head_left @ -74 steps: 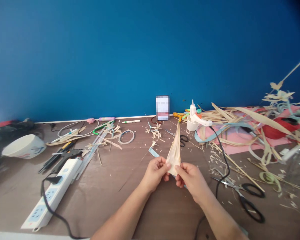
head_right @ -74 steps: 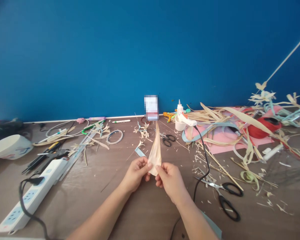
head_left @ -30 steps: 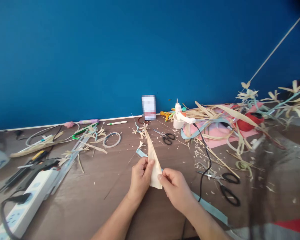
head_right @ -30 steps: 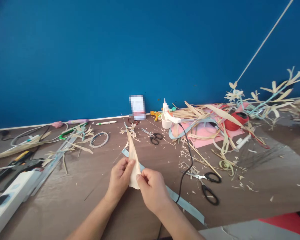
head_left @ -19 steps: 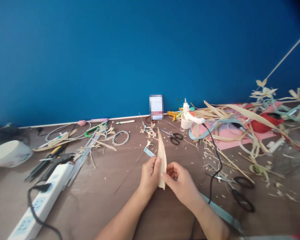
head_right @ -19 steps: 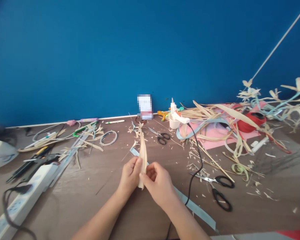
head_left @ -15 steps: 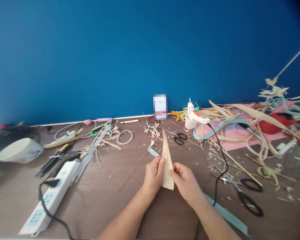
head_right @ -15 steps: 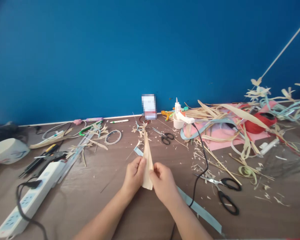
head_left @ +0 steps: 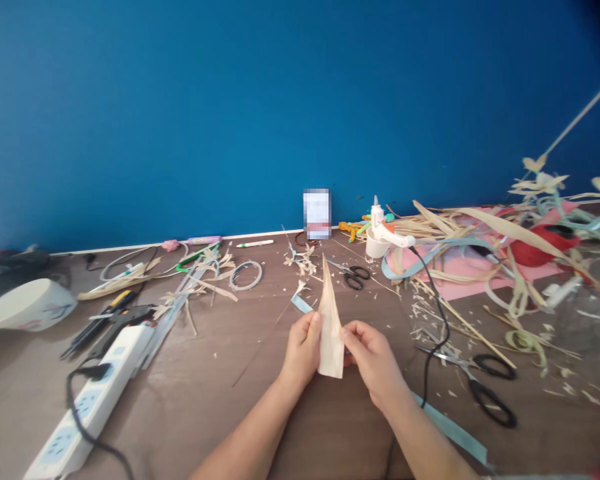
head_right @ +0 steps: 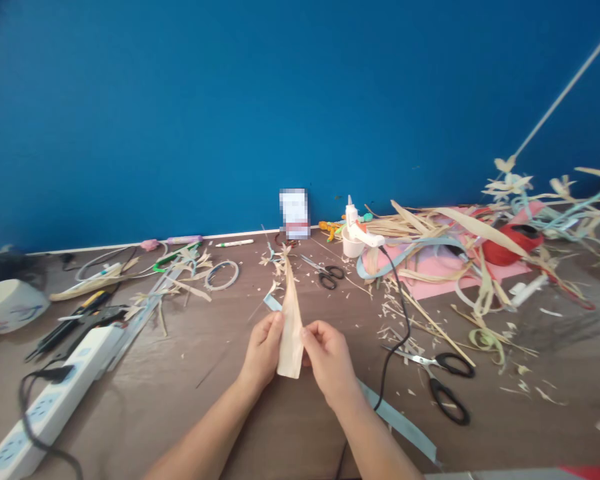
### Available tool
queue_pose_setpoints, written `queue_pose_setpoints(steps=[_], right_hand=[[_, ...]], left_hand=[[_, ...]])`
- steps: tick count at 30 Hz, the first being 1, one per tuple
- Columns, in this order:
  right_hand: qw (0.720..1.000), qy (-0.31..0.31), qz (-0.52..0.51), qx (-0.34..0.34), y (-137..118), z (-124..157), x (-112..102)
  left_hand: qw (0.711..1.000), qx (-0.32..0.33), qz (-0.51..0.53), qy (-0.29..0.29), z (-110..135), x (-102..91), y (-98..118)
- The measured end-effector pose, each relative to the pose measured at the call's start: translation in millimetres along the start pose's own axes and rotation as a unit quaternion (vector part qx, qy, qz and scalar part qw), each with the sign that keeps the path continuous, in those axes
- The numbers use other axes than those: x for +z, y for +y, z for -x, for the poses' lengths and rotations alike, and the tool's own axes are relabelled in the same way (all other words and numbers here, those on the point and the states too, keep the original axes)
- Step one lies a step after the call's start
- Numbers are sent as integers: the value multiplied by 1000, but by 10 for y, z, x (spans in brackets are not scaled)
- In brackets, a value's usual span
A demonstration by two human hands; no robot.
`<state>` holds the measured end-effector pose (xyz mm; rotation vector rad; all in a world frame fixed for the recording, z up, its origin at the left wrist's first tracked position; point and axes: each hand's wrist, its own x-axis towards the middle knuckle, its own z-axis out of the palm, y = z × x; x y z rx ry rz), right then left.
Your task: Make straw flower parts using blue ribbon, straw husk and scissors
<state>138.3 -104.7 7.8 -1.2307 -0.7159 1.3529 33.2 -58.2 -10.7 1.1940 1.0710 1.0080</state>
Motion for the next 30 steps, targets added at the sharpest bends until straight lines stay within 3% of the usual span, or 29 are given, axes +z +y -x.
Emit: queue_pose_setpoints(steps=[3,6,9,15,18,23,30], right_hand=[[998,30,19,-56,-34,-19,23],[997,23,-66,-34,-68,-13,59],[990,0,-140,12,-81,-12,85],[982,-15,-184,41,-25,-101,149],[997,16,-80,-13,-1,-165,215],[992,61,52,-100,-41,-297,269],[960,96,189,-183,-112,-385,257]], left_hand=[[997,64,-51,6,33,-24,16],[996,73,-54,-5,35,-42,39],[999,34,-16,-16,19,-33,48],[992,-56,112,-22,-9,21,20],[991,-41,126,10,-13,2,25],[998,63,8,23,38,-50,18],[998,50,16,38,28,-6,-17]])
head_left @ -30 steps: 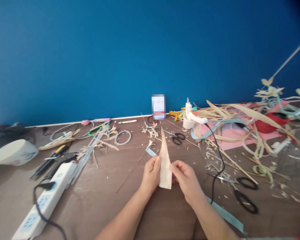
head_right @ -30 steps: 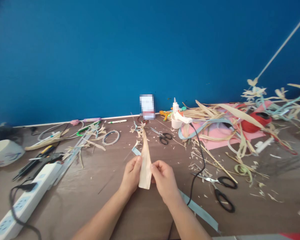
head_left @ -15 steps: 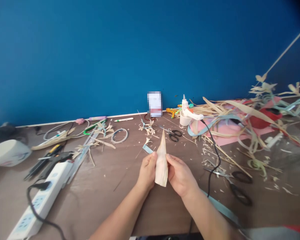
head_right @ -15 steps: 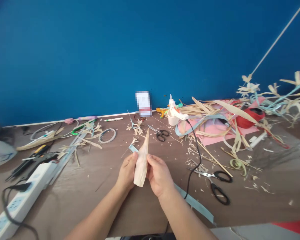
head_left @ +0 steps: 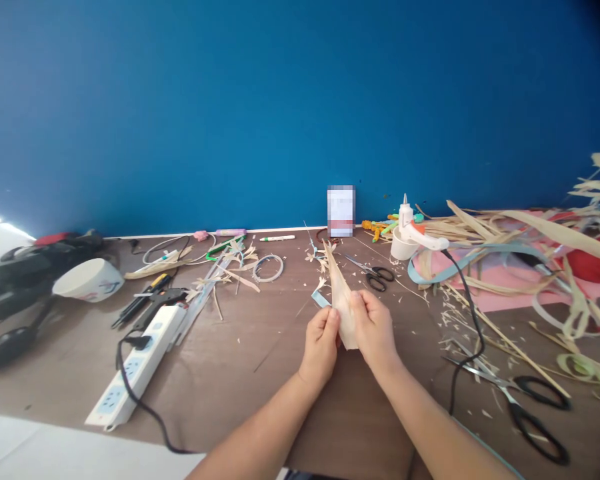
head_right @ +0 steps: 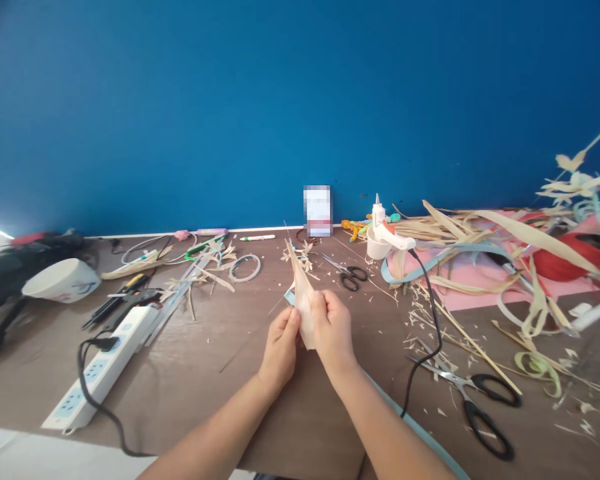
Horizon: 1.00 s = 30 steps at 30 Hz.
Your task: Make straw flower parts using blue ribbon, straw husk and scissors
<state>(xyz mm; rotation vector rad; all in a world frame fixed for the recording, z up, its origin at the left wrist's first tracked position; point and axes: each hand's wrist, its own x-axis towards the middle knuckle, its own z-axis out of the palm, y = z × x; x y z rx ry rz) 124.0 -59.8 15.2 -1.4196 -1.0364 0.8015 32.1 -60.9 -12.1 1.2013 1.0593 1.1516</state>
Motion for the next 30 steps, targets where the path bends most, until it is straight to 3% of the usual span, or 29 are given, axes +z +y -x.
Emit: queue_pose_setpoints(steps=[7,11,15,20,24,26,30], right_hand=[[995,-3,89,-52,-43,82,72],[999,16,-35,10,-26,66,84],[978,9,-182,97,42,49,127],[953,-7,-265,150,72,44,217],[940,-21,-295,171,32,25,216],[934,-50,-302,182,2,28,163],[913,-184,-290,219,-37,96,-26]], left_hand=[[994,-13,88,66,-20,19,9],[996,8,66,63,-21,-11,16],[993,-9,100,64,-25,18,32],[973,-49,221,54,-32,85,72],[964,-68,251,53,-34,85,95],[964,-56,252,63,-33,72,97],[967,-42,243,67,-37,36,108]])
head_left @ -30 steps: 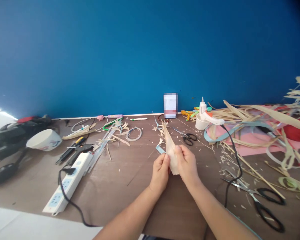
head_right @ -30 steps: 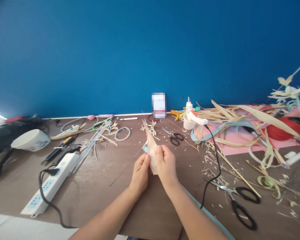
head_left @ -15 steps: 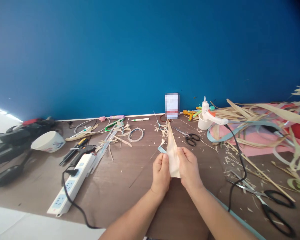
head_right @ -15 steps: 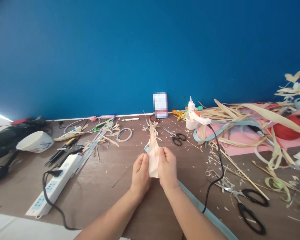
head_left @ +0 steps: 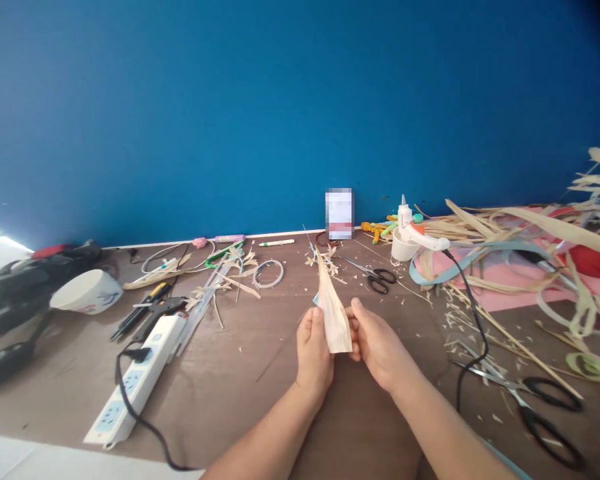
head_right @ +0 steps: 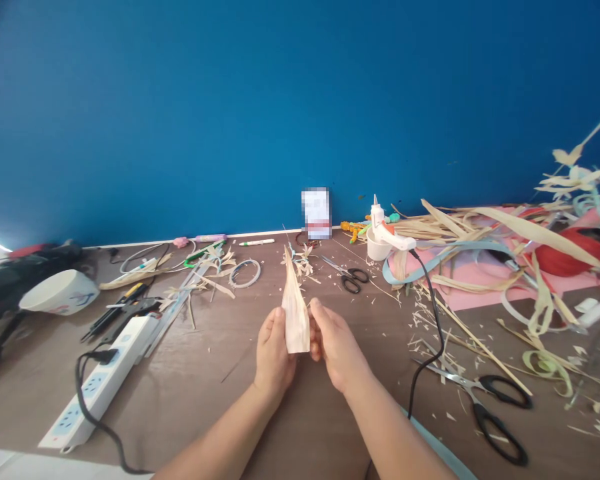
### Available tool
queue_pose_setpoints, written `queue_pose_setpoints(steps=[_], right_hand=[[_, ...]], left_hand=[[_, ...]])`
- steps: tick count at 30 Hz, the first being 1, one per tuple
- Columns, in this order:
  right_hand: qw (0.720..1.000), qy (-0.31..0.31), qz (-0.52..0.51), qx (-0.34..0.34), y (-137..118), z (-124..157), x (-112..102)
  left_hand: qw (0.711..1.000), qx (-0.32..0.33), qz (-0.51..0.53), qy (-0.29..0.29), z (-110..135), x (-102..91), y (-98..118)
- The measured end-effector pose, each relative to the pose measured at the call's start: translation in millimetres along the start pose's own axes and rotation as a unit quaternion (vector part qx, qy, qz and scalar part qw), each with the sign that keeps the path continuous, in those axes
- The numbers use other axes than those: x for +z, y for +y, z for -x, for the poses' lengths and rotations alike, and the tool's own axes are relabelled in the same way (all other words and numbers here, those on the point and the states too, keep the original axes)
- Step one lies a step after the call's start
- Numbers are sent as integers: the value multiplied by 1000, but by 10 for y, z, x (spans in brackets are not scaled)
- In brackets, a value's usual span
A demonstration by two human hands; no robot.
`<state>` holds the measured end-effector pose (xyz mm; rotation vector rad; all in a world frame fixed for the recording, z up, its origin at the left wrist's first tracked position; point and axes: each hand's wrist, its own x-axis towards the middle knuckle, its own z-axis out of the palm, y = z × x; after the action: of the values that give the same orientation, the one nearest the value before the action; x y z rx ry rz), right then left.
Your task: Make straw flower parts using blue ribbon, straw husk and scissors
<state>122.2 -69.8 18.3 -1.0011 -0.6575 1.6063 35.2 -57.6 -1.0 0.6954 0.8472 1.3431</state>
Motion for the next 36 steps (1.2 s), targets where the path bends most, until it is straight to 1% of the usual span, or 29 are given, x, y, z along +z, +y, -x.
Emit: queue_pose_setpoints(steps=[2,4,6,8,10,13,16,18,19,20,21,23,24,25,26,27,28,29,30,31,32,34,36], right_hand=[[998,-36,39,28,-14,94,-52],[995,-43,78,34,-12,172,-81],[993,-27,111,18,-6,223,-91],[990,2,141,-9,-3,244,-99],[985,18,173,-25,-8,243,-122],[972,27,231,-27,-22,224,-178],[946,55,317,-36,-58,262,-223],[919,84,382,-54,-117,373,-253],[904,99,411,-64,-161,460,-280],[891,115,434,-73,-214,562,-323],[878,132,453,-83,-273,676,-388],[845,178,493,-103,-395,911,-603],[819,213,521,-115,-449,1017,-754],[780,245,563,-121,-493,1109,-929],[734,278,605,-135,-523,1181,-1117],[688,295,648,-138,-537,1233,-1307],[647,291,690,-142,-537,1266,-1484],[614,271,728,-135,-524,1286,-1638],[595,249,755,-119,-504,1298,-1761],[582,230,772,-106,-482,1309,-1850],[576,216,783,-92,-464,1323,-1906],[573,208,789,-77,-453,1372,-1946],[578,211,786,-67,-472,1437,-1937]], left_hand=[[1000,12,-15,10,-6,-4,15],[999,13,-34,22,-12,-4,23],[998,-1,-55,24,-20,-8,22],[997,-19,-77,13,-28,-21,14],[995,-43,-85,-17,-32,-40,6],[986,-94,-99,-93,-28,-63,-3],[976,-118,-118,-137,-32,-73,1],[979,-121,-103,-126,-56,-81,18],[982,-119,-92,-111,-73,-86,31],[987,-113,-84,-80,-92,-91,46],[991,-97,-80,-47,-109,-94,60],[993,-77,-87,-23,-125,-90,83],[991,-91,-93,-28,-120,-81,91],[989,-107,-95,-42,-109,-69,96],[986,-122,-97,-56,-92,-55,99],[984,-135,-99,-67,-75,-42,100],[982,-143,-101,-73,-61,-31,100],[981,-148,-105,-73,-51,-24,98],[980,-151,-110,-69,-47,-20,96],[979,-154,-115,-63,-49,-21,92],[979,-157,-120,-58,-53,-25,87],[978,-159,-123,-55,-65,-34,76],[977,-161,-123,-62,-70,-39,66]])
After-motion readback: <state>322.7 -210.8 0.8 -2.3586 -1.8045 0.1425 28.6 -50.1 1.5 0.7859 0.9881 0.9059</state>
